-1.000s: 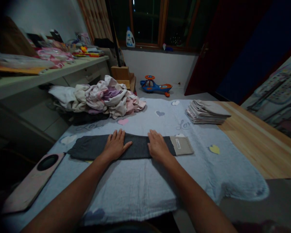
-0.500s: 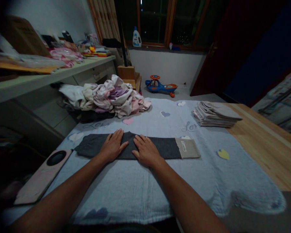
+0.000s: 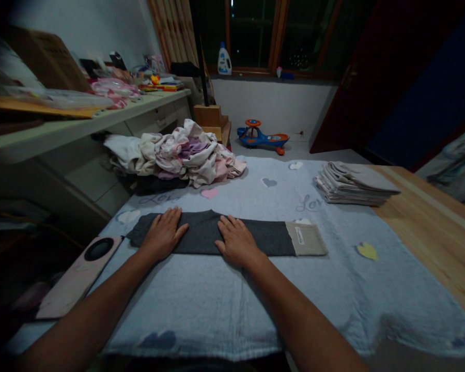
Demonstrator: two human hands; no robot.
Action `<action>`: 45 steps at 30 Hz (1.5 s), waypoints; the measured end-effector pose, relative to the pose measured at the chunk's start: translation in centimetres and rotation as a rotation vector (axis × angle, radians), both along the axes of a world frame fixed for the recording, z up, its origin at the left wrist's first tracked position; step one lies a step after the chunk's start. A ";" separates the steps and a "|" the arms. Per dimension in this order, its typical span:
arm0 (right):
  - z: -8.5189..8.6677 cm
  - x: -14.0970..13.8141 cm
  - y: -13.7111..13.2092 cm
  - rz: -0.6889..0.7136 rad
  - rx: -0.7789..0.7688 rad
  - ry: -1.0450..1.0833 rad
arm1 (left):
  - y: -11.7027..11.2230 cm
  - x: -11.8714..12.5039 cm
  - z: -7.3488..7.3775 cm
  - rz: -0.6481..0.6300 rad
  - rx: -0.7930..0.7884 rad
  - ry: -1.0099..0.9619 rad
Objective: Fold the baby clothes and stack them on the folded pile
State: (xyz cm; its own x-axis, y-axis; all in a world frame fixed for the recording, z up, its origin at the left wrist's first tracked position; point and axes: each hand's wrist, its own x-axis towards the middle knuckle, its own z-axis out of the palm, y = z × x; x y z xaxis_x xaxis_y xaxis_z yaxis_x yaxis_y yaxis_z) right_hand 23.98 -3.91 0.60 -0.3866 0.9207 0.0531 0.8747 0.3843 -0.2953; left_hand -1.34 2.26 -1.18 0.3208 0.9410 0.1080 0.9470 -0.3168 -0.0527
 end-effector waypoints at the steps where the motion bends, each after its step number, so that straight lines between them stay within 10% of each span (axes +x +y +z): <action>1: 0.2 -0.3 0.1 0.006 -0.004 0.001 | 0.0 0.0 0.0 -0.031 -0.014 -0.005; 24: -0.6 -3.7 1.5 -0.033 0.003 0.002 | 0.4 -2.9 0.9 0.295 -0.016 0.053; 30: -0.7 -3.5 1.2 -0.050 0.012 -0.010 | -0.2 -2.0 1.2 0.254 0.111 0.011; 38: -0.7 -3.6 1.1 -0.052 0.017 -0.018 | -0.1 0.7 0.0 -0.228 -0.017 -0.168; 45: -0.6 -3.1 0.5 -0.055 0.001 -0.026 | -0.8 0.9 -0.1 -0.144 -0.082 -0.111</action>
State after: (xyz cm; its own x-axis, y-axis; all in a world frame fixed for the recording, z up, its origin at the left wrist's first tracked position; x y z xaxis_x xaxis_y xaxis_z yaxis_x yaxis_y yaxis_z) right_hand 20.93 -3.39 -0.04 -0.3363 0.9407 0.0442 0.9021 0.3353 -0.2715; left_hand -0.44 1.46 -1.23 0.4433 0.8932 0.0755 0.8900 -0.4486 0.0811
